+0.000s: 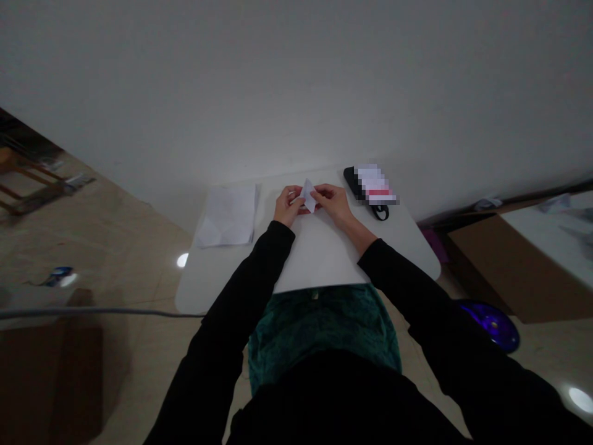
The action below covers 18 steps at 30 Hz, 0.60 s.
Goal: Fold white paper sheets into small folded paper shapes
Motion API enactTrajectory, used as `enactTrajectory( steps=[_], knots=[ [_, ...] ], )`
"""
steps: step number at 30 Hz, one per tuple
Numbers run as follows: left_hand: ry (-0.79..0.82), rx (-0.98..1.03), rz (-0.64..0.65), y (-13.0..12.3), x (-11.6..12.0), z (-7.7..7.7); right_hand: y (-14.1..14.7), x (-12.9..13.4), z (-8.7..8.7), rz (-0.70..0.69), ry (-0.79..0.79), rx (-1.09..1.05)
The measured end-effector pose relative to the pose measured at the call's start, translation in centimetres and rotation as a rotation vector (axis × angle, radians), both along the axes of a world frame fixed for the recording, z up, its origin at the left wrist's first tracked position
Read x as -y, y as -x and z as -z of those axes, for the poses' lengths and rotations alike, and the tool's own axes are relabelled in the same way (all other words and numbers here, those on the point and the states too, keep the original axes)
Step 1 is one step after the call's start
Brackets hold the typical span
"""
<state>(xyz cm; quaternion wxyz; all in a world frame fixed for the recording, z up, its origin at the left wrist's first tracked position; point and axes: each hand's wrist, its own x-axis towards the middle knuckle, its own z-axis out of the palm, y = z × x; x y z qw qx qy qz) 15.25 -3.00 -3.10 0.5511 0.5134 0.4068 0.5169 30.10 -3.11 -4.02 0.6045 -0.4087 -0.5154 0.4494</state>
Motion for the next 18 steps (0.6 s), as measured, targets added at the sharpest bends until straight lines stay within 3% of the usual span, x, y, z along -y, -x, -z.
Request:
enactTrajectory(
  steps=[18],
  knots=[
    [0.083, 0.048, -0.051, 0.15, 0.02, 0.35, -0.11, -0.11, 0.04, -0.011, -0.047, -0.005]
  ],
)
